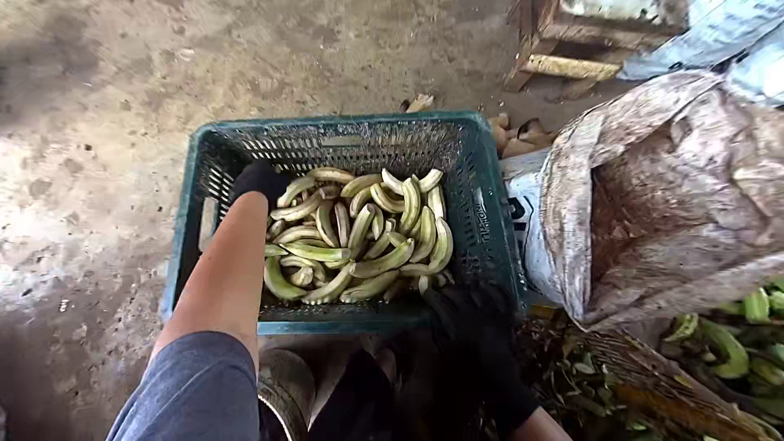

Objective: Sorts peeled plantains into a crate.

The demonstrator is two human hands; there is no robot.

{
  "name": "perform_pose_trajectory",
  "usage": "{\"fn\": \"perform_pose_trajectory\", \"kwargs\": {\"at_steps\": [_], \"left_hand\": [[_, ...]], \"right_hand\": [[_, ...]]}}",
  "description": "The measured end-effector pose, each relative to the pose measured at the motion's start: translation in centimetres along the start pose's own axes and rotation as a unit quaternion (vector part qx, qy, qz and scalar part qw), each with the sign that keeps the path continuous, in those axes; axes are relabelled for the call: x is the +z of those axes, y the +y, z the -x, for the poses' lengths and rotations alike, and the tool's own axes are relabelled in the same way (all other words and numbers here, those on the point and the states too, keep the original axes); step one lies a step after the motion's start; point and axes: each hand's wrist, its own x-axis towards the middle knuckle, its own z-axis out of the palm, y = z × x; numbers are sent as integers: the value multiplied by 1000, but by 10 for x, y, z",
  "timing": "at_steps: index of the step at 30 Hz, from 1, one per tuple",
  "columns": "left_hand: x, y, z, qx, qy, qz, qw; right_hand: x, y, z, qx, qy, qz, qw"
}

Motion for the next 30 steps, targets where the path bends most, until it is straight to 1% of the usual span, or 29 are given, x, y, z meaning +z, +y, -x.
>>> {"fn": "perform_pose_trajectory", "kwargs": {"at_steps": [2,5,7,9,10,11,12,13,14,15,16,17,18,20,21,23,25,26,27,28,29,30], "left_hand": [[13,1,-15,-8,-1,-14,1000],[26,0,-24,-7,20,-20,1000],[31,-5,-27,7,41,-36,998],[30,-14,-28,42,65,-57,995],[26,-19,-27,66,76,-51,994],[19,-24,-23,85,86,-35,992],[9,-29,-18,102,99,-14,990],[-3,-33,-9,122,112,35,986],[-14,-40,0,144,122,103,977],[-23,-49,4,169,117,188,960],[-31,-52,14,201,97,273,936],[-38,-47,35,232,76,332,911],[-42,-36,61,251,46,375,891],[-36,-5,115,281,-30,436,855],[-29,9,139,290,-74,455,839],[-13,32,176,266,-173,463,828],[11,47,190,233,-262,431,831],[26,51,189,230,-300,381,844],[43,53,184,237,-321,293,869],[61,52,177,262,-331,171,890],[78,48,169,299,-344,51,889],[91,45,163,323,-359,-41,875]], "right_hand": [[4,1,1,-5,29,10,1000],[1,0,0,-1,21,18,1000],[1,-1,0,-1,19,18,1000],[4,1,5,-17,45,-7,999],[4,5,9,-29,63,-54,996],[0,10,13,-36,74,-140,987],[-7,16,17,-31,75,-269,960],[-18,22,20,-17,79,-393,916],[-29,28,21,8,93,-479,873],[-39,35,22,33,120,-512,850],[-45,41,22,53,153,-501,850],[-47,45,20,62,177,-465,865],[-47,48,17,63,190,-420,885],[-39,47,7,51,186,-341,920],[-34,45,1,46,183,-332,924],[-23,40,-7,52,181,-375,908],[-19,38,-12,65,182,-423,885],[-19,39,-13,70,182,-436,879],[-19,39,-13,72,179,-442,876],[-18,39,-13,72,176,-444,876],[-18,39,-14,71,170,-442,878],[-17,40,-15,68,164,-439,881]]}}
